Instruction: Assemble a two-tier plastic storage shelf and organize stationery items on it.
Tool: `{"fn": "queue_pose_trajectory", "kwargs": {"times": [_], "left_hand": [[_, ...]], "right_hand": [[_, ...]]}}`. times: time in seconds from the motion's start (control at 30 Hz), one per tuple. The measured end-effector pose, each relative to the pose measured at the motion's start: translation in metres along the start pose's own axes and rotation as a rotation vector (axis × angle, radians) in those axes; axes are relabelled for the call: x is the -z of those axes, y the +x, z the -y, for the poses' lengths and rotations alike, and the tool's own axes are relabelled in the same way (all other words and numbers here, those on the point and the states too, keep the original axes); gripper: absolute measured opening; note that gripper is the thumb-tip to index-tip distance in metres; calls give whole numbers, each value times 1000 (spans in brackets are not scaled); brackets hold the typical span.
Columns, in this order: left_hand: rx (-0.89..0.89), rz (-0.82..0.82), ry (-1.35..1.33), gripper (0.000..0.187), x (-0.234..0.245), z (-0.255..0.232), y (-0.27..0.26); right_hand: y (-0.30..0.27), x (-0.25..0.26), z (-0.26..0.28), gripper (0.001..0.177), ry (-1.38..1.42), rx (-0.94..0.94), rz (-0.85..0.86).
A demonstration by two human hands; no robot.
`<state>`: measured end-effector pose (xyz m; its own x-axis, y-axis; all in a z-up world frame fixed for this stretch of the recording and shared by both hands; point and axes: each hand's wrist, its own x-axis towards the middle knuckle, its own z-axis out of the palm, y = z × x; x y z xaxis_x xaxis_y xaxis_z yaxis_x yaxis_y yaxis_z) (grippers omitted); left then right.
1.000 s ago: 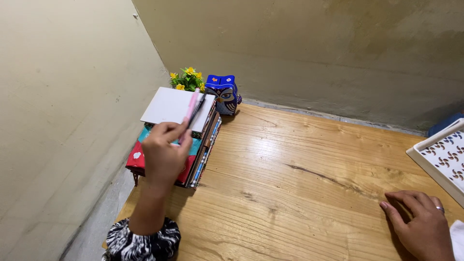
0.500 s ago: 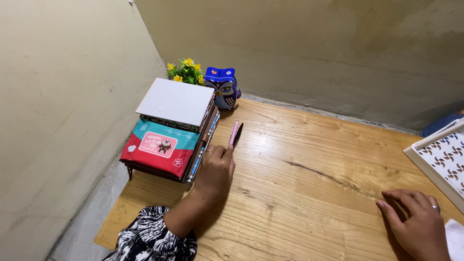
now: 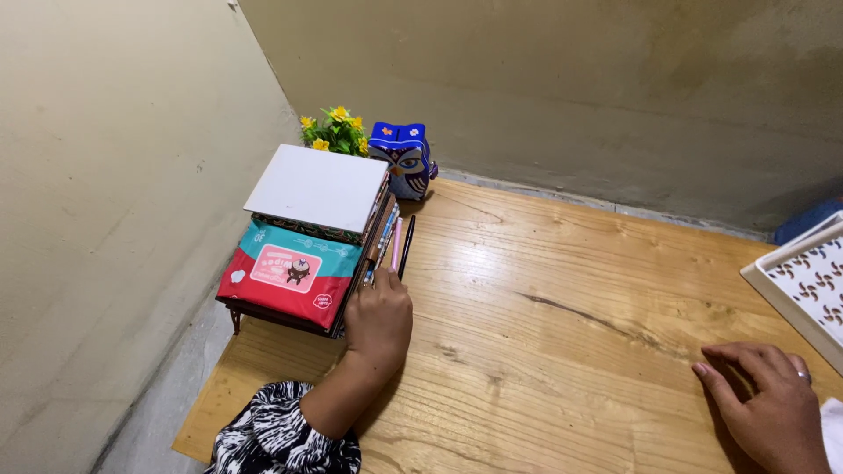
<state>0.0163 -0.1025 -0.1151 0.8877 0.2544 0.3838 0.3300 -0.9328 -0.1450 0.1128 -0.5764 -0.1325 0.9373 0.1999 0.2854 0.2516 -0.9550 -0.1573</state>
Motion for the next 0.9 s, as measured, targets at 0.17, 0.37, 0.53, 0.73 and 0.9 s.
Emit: {"fn": "queue_pose_trajectory", "kwargs": {"times": [0.17,0.37,0.53,0.73,0.9], "left_hand": [[18,136,93,22,-13,2,-1],[18,23,-44,37,14,-1,-5],[-74,-235,-362,28,70,16,-2],[253,-416,-368,42,85,100,5],[465,-260,-240,68,52,157,-2]], "right_hand": [[2,-6,-4,30,-79,33,34],[4,-13,-8,29,-198,46,62],[3,-17,-11,29,-136,50,-8],[4,-18,-14,31,-211,44,55],[2,-17,-12,35,-266,38,55]]}}
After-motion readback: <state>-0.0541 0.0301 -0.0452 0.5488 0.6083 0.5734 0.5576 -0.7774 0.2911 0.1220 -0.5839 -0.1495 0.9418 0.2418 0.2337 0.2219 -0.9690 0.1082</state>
